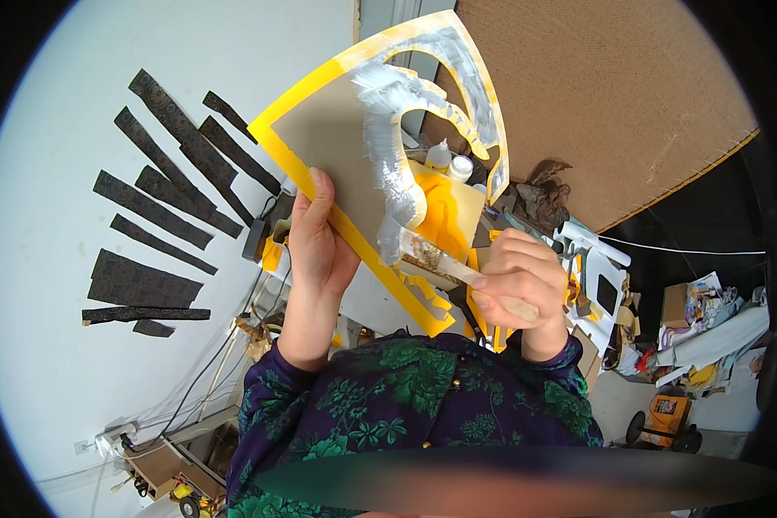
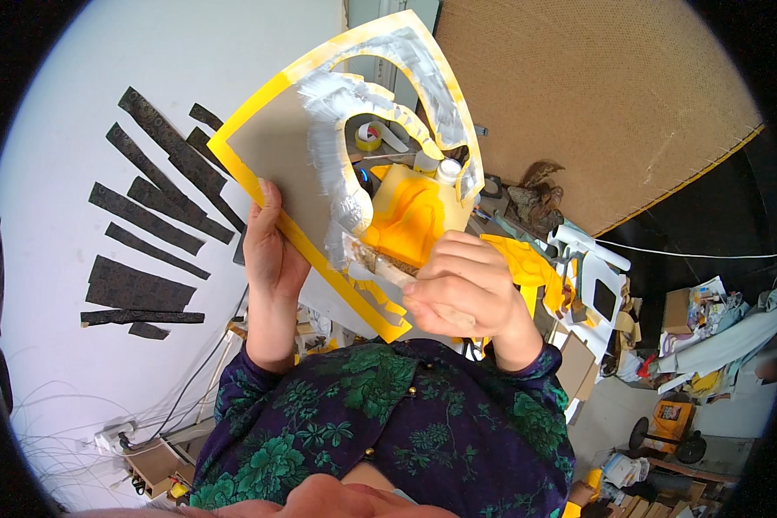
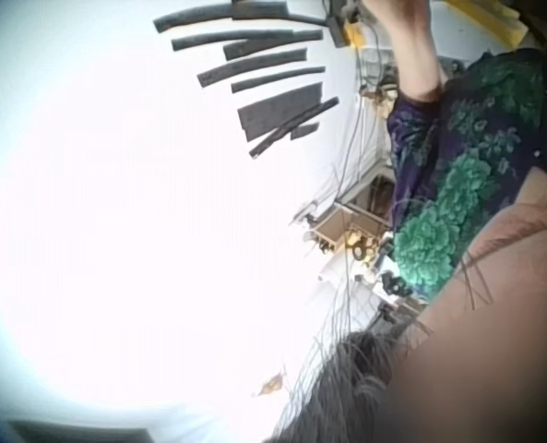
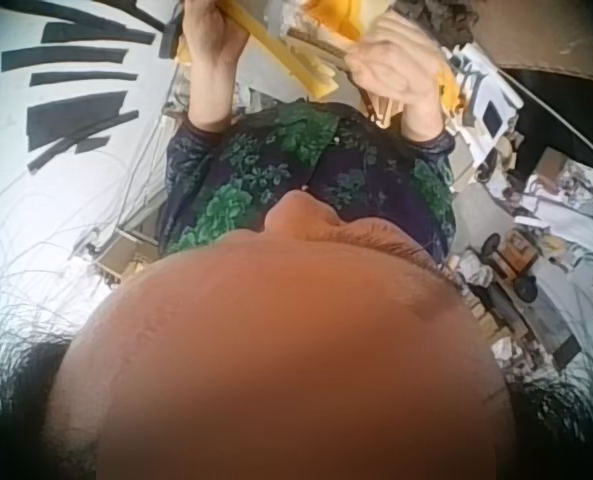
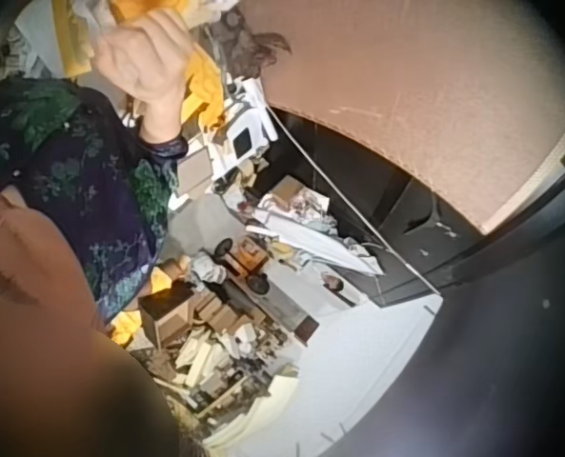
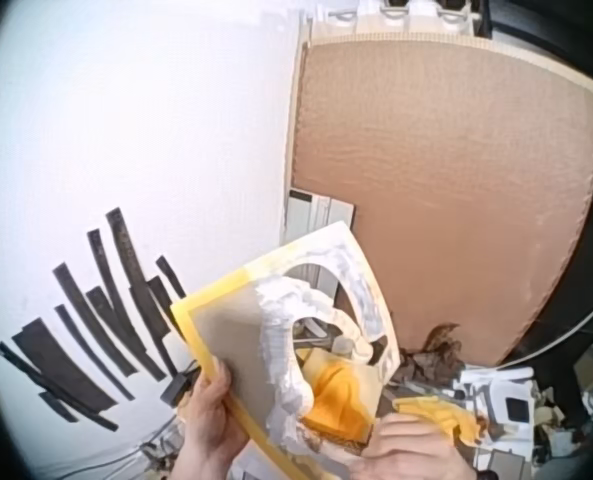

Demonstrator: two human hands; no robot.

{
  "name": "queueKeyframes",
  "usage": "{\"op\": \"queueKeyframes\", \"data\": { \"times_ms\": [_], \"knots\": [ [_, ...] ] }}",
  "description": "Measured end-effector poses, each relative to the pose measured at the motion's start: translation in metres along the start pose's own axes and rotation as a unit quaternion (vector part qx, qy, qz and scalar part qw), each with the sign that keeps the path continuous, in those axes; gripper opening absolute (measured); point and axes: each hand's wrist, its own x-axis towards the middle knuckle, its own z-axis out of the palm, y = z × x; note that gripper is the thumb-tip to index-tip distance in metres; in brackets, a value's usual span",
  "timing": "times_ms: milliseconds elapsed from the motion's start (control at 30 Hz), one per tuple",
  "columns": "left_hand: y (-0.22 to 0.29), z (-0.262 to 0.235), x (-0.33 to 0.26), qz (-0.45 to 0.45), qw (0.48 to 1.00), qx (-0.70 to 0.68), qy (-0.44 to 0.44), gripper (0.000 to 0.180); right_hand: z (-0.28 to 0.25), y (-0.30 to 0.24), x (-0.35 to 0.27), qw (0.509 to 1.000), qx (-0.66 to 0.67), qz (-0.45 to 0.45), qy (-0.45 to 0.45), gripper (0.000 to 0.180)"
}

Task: The person holds a yellow mask-shaped object and applies white paint with a brush to its surface. They repeatedly dip the brush into a container and continue painting different areas of the mask while rotating it to reach various sections.

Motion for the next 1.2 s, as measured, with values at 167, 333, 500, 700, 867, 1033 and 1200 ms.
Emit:
{"op": "queueKeyframes", "data": {
  "times_ms": [167,333,500,700,867,1033,1200],
  "knots": [
    [0.001,0.001,0.001,-0.006,1.000,0.000,-0.002,0.035,-0.001,0.006,-0.005,0.999,0.012,0.046,0.002,0.012],
    [0.001,0.002,0.000,-0.004,1.000,-0.005,0.006,0.035,0.002,0.001,-0.007,0.995,0.018,0.067,0.069,0.012],
    [0.001,0.000,0.000,0.000,1.000,-0.017,-0.009,0.035,0.002,0.001,-0.016,0.991,-0.003,0.088,0.102,0.013],
    [0.000,0.005,-0.001,0.005,1.000,0.000,0.020,0.033,0.011,0.001,-0.007,0.991,-0.051,0.100,0.078,0.012],
    [0.002,0.008,-0.001,-0.004,1.000,-0.008,0.008,0.033,0.006,-0.009,-0.013,0.986,0.095,0.121,0.069,0.012],
    [0.003,0.004,0.001,-0.011,1.000,-0.010,-0.021,0.037,0.005,0.008,-0.017,0.973,0.162,0.167,-0.004,0.009],
    [0.006,0.010,0.001,-0.023,1.000,0.002,-0.018,0.033,0.004,0.007,-0.006,0.975,0.177,0.137,-0.015,0.010]
  ]
}}
